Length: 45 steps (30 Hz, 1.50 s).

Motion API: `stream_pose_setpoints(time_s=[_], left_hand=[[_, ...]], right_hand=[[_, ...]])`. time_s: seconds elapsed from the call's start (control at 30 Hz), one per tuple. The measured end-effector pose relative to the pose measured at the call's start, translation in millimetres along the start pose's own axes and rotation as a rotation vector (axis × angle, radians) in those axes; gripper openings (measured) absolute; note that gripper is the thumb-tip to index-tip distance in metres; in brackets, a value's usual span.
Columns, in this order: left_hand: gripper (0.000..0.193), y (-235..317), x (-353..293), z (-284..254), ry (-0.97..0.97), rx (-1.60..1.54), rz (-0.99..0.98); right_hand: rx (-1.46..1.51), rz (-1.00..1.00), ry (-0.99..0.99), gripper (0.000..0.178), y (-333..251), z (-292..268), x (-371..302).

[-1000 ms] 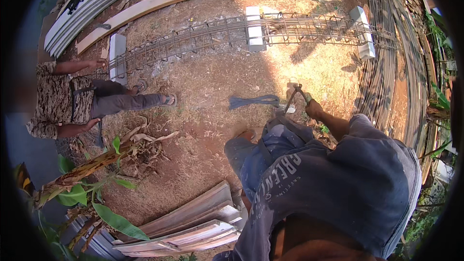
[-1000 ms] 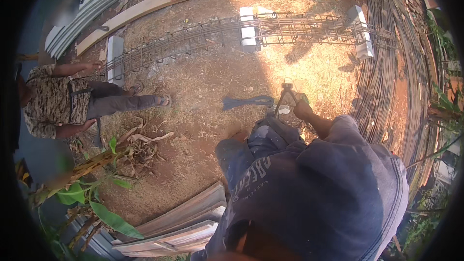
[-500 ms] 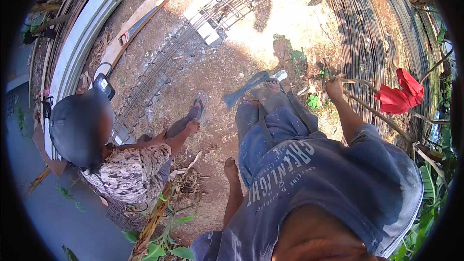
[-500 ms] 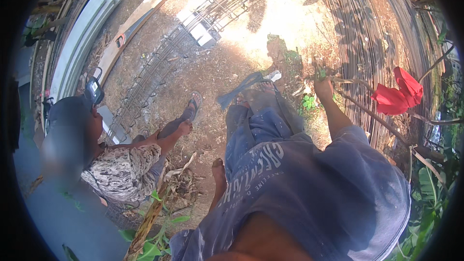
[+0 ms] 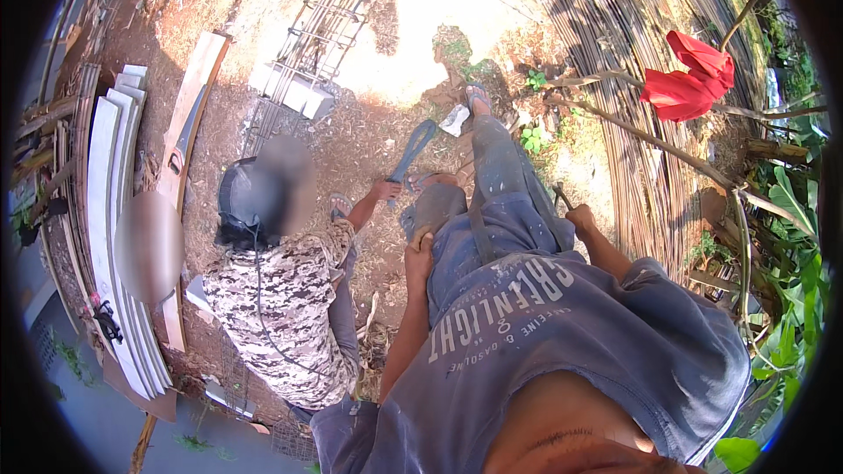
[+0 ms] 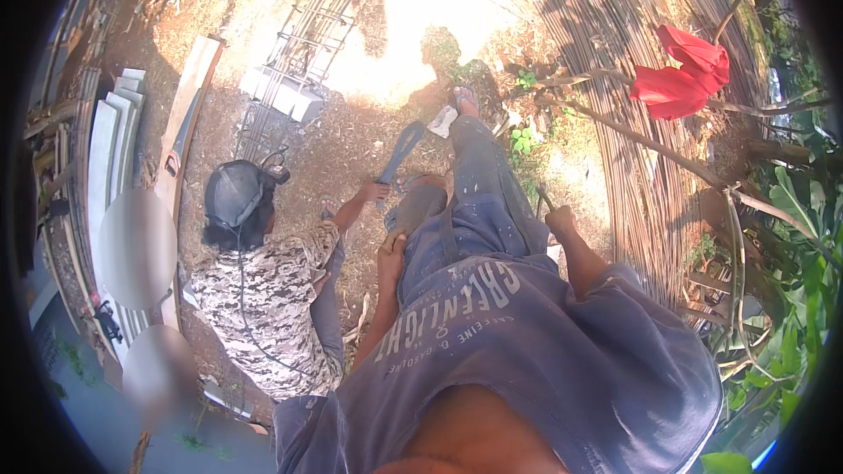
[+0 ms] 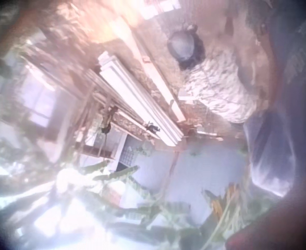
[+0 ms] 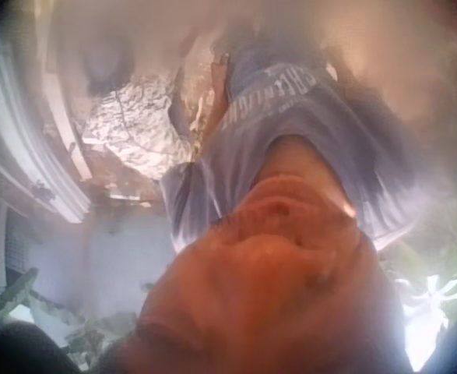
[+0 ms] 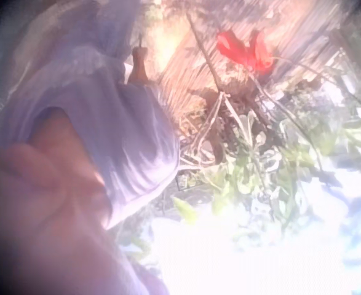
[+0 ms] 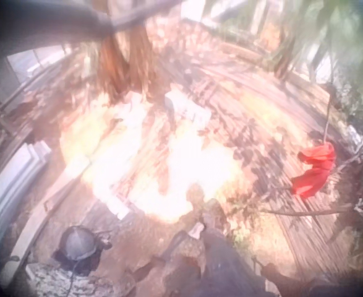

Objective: The person assembles a rebar cage by tying steel bars together using wire and pliers. They position the bars on a concrete block, wrap wire around intersections, and twist the wire to secure the structure. The person also moves the cage and retrieves additional materials from the ground.

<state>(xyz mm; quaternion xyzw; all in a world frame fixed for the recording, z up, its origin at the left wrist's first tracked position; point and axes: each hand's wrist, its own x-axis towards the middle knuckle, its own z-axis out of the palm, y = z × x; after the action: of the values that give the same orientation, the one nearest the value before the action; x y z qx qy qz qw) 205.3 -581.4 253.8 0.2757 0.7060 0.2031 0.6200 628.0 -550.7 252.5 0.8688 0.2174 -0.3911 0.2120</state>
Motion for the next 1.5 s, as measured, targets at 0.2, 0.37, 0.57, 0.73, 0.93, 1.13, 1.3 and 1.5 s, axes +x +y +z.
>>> stream_pose_setpoints(time_s=[0.2,0.37,0.57,0.73,0.93,1.13,1.3,1.5], left_hand=[[0.036,30.7,54.9,15.9,0.151,-0.079,0.039],[0.035,107.1,127.4,55.1,0.274,-0.198,-0.061],[0.036,222.4,181.4,88.9,0.264,0.161,-0.031],[0.041,301.3,212.3,98.2,0.33,-0.073,0.08],[0.036,409.6,272.0,76.1,0.254,-0.12,0.209],[0.04,556.3,373.0,63.2,-0.124,0.14,0.386],[0.04,634.2,427.7,59.8,-0.389,0.028,0.487],[0.027,696.7,439.4,55.7,-0.556,-0.893,0.187]], right_hand=[[0.025,0.049,-0.065,0.021,-48.8,-43.7,49.0],[-0.16,-0.197,0.002,0.032,-165.8,-114.1,138.5],[-0.032,-0.661,0.318,0.038,-315.3,-249.7,174.9],[0.018,-0.921,0.583,0.025,-418.4,-332.8,183.0],[0.181,-1.249,0.38,0.02,-520.3,-369.0,106.9],[0.166,-1.278,0.146,0.02,-574.8,-395.3,13.8],[0.09,-1.2,0.116,0.02,-623.7,-422.1,-43.0],[0.311,-1.223,-0.089,0.035,-680.4,-439.1,-48.9]])
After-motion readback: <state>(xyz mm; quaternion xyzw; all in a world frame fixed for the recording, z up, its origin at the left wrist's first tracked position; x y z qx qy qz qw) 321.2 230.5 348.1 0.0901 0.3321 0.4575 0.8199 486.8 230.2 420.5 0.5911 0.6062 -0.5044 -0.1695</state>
